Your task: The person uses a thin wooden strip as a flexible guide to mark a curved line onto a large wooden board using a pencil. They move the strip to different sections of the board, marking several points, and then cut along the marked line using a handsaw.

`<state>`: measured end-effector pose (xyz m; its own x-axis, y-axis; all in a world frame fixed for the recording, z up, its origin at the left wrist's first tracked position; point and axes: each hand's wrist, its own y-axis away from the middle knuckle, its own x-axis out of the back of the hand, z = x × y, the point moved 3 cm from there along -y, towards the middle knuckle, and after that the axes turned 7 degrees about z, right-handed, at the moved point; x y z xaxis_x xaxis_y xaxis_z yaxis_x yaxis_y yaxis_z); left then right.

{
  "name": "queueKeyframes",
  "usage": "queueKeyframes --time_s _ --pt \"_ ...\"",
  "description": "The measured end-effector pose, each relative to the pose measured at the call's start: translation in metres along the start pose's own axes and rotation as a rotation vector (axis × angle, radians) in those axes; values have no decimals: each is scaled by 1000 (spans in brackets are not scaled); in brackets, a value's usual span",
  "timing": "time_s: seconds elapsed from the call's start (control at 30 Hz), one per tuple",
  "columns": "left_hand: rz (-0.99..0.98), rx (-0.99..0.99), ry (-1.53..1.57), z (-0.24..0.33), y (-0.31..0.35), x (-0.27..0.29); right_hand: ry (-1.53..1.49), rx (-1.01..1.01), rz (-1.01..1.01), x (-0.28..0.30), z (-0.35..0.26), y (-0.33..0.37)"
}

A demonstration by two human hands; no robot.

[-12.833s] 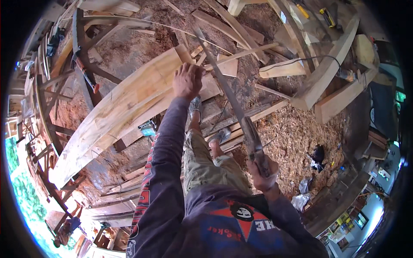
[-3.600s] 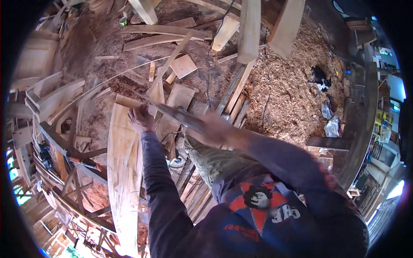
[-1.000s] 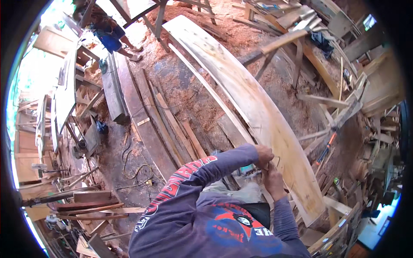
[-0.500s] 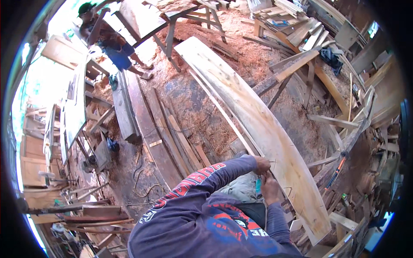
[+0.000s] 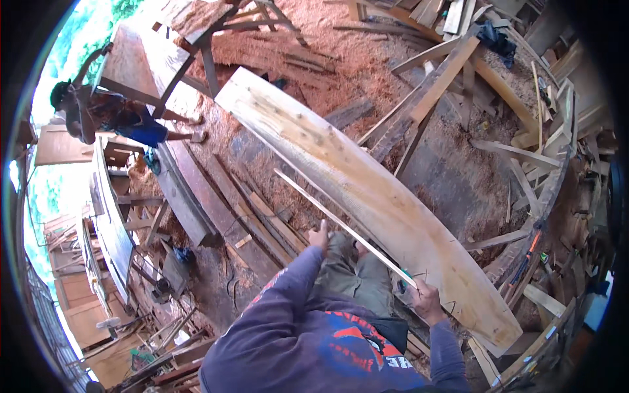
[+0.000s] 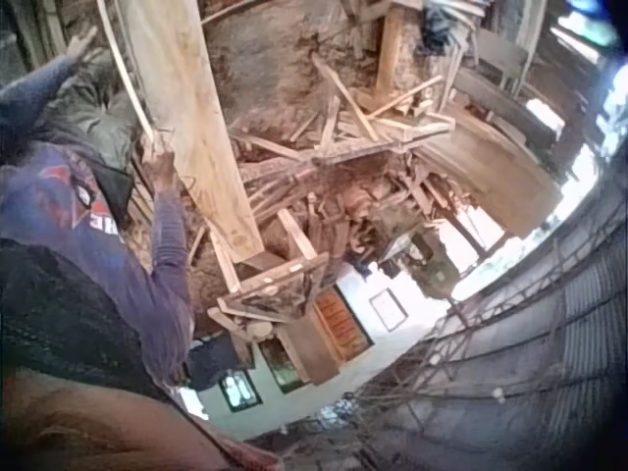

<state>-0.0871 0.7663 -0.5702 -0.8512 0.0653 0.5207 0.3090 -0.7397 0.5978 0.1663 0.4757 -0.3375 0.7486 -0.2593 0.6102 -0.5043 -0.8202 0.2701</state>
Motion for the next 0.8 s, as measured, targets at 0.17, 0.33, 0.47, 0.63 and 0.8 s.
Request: queueKeyframes --time_s 0.17,0.33,0.47,0.63,0.8 --pt "-532 583 458 -7 -44 -45 -18 -97 -29 8 -30 -6" --pt "-387 475 673 0 -143 -49 149 -156 -108 13 -36 -6" --pt "-343 389 652 65 -230 20 223 -287 8 1 -26 14" --pt "-501 143 420 192 -176 69 472 -574 62 -52 -19 18" --pt "-364 -55 406 266 -149 66 510 -697 428 -87 20 22"
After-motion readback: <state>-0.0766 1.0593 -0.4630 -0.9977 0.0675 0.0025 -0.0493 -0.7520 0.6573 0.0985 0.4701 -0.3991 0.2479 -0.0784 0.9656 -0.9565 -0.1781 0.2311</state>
